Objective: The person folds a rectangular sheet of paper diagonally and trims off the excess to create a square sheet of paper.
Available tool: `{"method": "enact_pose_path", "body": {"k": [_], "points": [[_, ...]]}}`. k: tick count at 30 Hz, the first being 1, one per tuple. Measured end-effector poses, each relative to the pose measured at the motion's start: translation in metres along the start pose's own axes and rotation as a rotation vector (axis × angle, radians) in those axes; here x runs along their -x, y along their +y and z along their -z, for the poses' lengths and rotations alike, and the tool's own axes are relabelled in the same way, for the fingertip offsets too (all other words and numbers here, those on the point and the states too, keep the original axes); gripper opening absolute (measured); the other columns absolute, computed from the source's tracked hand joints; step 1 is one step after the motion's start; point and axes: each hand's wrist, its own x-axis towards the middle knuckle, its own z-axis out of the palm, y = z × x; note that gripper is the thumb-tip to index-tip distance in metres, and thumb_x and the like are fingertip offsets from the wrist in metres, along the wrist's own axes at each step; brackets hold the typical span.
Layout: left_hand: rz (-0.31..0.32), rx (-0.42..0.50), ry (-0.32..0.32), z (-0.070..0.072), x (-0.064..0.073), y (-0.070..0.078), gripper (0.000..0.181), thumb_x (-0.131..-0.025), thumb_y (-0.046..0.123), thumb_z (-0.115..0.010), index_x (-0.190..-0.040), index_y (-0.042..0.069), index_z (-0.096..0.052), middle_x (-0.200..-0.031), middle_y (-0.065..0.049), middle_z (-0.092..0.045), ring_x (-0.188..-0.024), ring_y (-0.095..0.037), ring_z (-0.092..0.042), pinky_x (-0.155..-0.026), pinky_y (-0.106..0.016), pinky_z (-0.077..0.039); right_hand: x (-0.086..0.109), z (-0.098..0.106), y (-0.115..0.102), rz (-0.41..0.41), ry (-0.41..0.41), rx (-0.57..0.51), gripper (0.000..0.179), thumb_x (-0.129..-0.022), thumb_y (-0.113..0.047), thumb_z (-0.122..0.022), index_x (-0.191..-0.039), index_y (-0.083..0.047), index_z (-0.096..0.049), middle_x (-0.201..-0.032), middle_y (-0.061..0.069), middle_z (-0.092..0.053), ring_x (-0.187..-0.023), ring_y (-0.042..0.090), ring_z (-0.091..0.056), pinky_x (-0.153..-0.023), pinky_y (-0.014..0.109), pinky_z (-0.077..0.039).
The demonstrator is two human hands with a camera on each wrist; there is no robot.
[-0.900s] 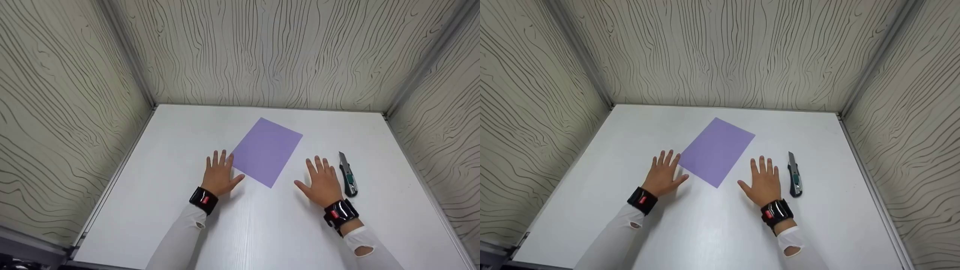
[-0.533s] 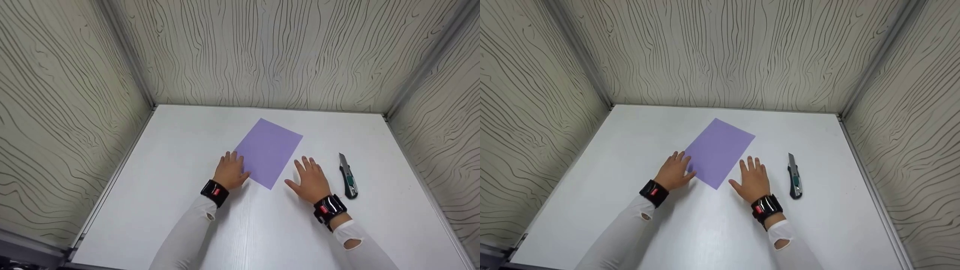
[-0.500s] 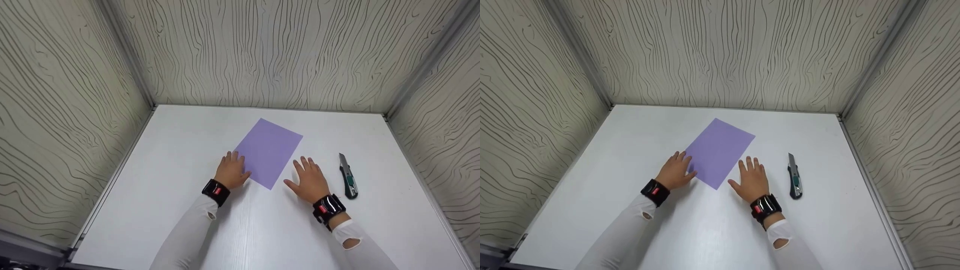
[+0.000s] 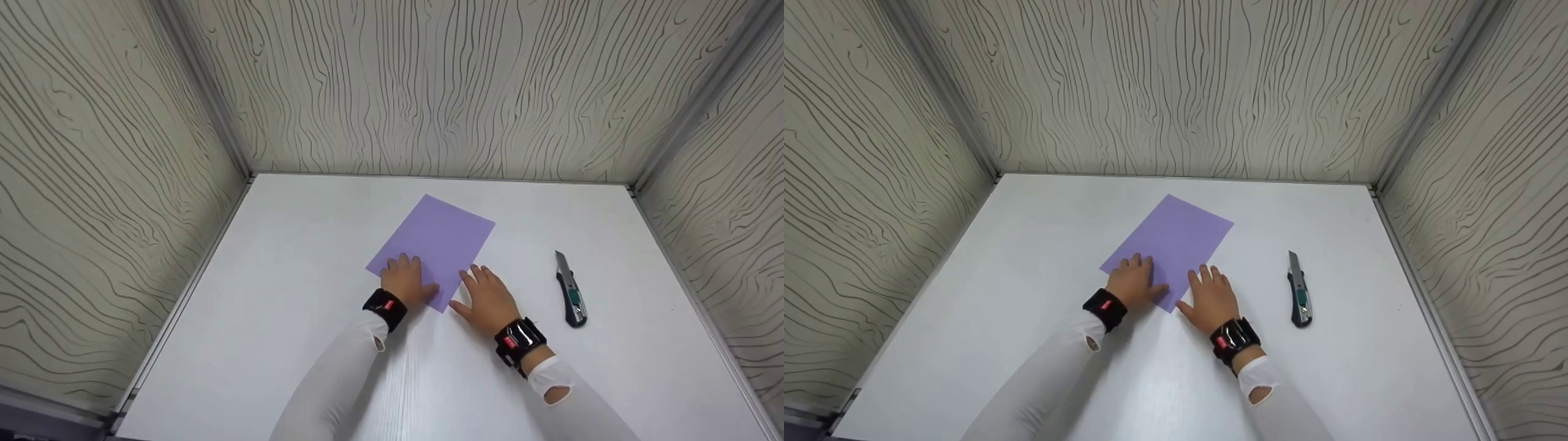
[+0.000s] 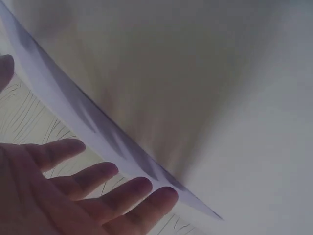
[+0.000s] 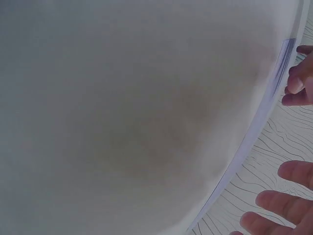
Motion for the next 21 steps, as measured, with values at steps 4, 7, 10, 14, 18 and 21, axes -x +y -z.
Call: {"method": "enact_pose_path", "body": {"k": [4, 7, 10, 14, 18, 21], "points": [[0.022, -0.080, -0.002, -0.009, -0.003, 0.005, 0.084, -0.093, 0.077, -0.067, -0.144, 0.012, -0.065, -0.139, -0.016, -0.067, -0.126, -0.041, -0.064, -0.096, -0.055, -0.061, 0.000, 0.000, -0.001, 0.008, 0.008, 0.003, 0.072, -0.099, -0.042, -0.077, -0.149, 0.006, -0.059, -0.154, 0.035, -0.055, -0.146, 0.055, -0.050, -0.124, 0.063, -0.040], [0.000, -0.093, 0.006, -0.009, 0.000, 0.003, 0.077, -0.092, 0.076, -0.069, -0.136, 0.012, -0.069, -0.131, -0.014, -0.069, -0.121, -0.040, -0.065, -0.093, -0.056, -0.061, 0.001, 0.002, 0.001, 0.008, 0.007, 0.015, 0.072, -0.100, -0.042, -0.077, -0.150, 0.005, -0.058, -0.154, 0.035, -0.056, -0.146, 0.055, -0.050, -0.124, 0.063, -0.040], [-0.043, -0.076, 0.009, -0.004, 0.006, 0.000, 0.071, -0.091, 0.072, -0.073, -0.127, 0.011, -0.072, -0.125, -0.013, -0.070, -0.115, -0.038, -0.066, -0.089, -0.055, -0.061, 0.002, 0.006, 0.005, 0.001, 0.001, 0.024, 0.073, -0.100, -0.043, -0.077, -0.151, 0.005, -0.057, -0.154, 0.035, -0.055, -0.146, 0.056, -0.050, -0.124, 0.063, -0.040], [-0.131, -0.043, -0.024, 0.000, 0.013, -0.008, 0.064, -0.092, 0.066, -0.076, -0.124, 0.011, -0.071, -0.124, -0.013, -0.068, -0.113, -0.036, -0.064, -0.087, -0.054, -0.061, 0.001, 0.013, 0.012, -0.013, 0.001, 0.019, 0.074, -0.099, -0.042, -0.078, -0.151, 0.006, -0.057, -0.155, 0.036, -0.053, -0.146, 0.056, -0.050, -0.122, 0.064, -0.042], [-0.215, -0.001, -0.113, 0.004, 0.017, -0.018, 0.061, -0.093, 0.061, -0.078, -0.128, 0.012, -0.069, -0.131, -0.013, -0.066, -0.118, -0.035, -0.060, -0.094, -0.054, -0.058, 0.001, 0.020, 0.021, -0.035, -0.012, 0.013, 0.077, -0.096, -0.043, -0.081, -0.151, 0.005, -0.057, -0.156, 0.036, -0.052, -0.143, 0.056, -0.051, -0.117, 0.067, -0.047], [-0.261, 0.019, -0.179, 0.008, 0.016, -0.026, 0.062, -0.091, 0.058, -0.083, -0.134, 0.014, -0.070, -0.143, -0.013, -0.063, -0.129, -0.037, -0.058, -0.104, -0.055, -0.056, 0.000, 0.022, 0.027, -0.047, -0.045, 0.020, 0.078, -0.094, -0.041, -0.084, -0.151, 0.005, -0.058, -0.157, 0.036, -0.051, -0.142, 0.057, -0.052, -0.115, 0.069, -0.048]]}}
